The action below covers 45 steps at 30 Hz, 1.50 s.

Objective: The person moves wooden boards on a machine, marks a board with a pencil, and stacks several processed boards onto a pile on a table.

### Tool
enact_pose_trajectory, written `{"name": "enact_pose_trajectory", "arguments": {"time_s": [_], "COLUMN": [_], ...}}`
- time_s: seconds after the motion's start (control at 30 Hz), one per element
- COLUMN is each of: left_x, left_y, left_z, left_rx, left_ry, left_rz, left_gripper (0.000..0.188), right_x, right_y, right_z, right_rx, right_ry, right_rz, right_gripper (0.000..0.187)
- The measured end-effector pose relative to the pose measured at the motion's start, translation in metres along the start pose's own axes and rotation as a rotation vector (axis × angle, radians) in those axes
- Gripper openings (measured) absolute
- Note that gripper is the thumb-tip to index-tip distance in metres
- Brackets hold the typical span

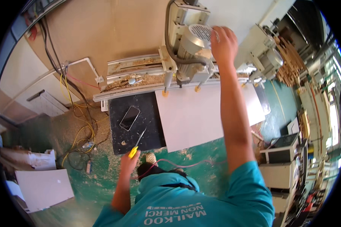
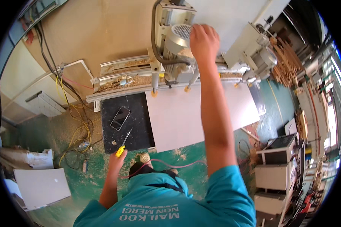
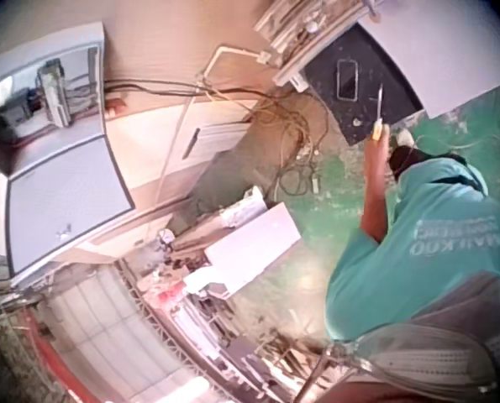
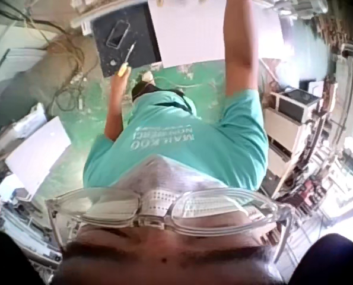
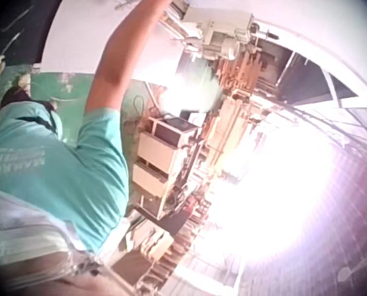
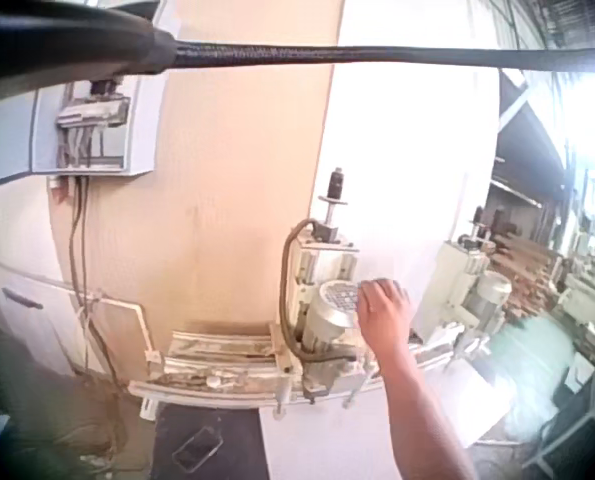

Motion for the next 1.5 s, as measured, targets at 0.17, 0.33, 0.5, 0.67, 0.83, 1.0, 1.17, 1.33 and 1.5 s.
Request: {"name": "enact_pose_trajectory", "arguments": {"time_s": [0.17, 0.33, 0.5, 0.67, 0.83, 1.0, 1.17, 1.33, 1.5], "left_x": [0.068, 0.161, 0.252, 0.314, 0.362, 0.395, 0.453, 0.525, 0.582], "left_y": [-0.051, -0.109, -0.106, -0.048, -0.042, -0.024, -0.032, -0.053, -0.071], "left_z": [0.040, 0.008, -0.062, -0.071, -0.020, 0.012, -0.016, -0.028, 0.000], "left_rx": [0.072, -0.216, -0.529, -0.089, 0.370, 0.449, 0.542, 0.559, 0.491], "left_ry": [0.074, 0.475, 1.122, 1.341, 0.885, 0.530, 0.420, 0.430, 0.497], "left_rz": [-0.420, -1.235, -1.127, 0.057, 0.373, 0.621, 0.818, 0.809, 1.082], "left_gripper": [0.029, 0.050, 0.075, 0.050, 0.055, 0.062, 0.069, 0.075, 0.102], "right_x": [0.019, -0.086, -0.230, -0.345, -0.461, -0.455, -0.473, -0.468, -0.424], "right_y": [0.012, 0.048, 0.059, -0.112, -0.280, -0.233, -0.385, -0.434, -0.395], "right_z": [-0.039, -0.239, -0.433, -0.525, -0.483, -0.437, -0.469, -0.462, -0.438], "right_rx": [-0.125, 0.208, 1.210, 1.060, 1.348, 1.192, 1.115, 1.050, 0.664], "right_ry": [0.298, 0.680, 1.145, 1.536, 1.038, 1.585, 1.375, 1.392, 1.988], "right_rz": [-0.004, 0.454, 0.830, 0.092, -0.557, 0.595, 0.156, 0.098, 0.399], "right_gripper": [0.038, 0.054, 0.062, 0.053, 0.034, 0.044, 0.040, 0.033, 0.043]}}
Point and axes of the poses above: each hand's wrist, its own z-axis towards the middle knuckle, its own x-axis out of the palm, y = z × x, the point moved 6 cm from there along z, towards the middle knuckle, and after that the axes turned 14 degrees about -z, right-handed, at the moved point
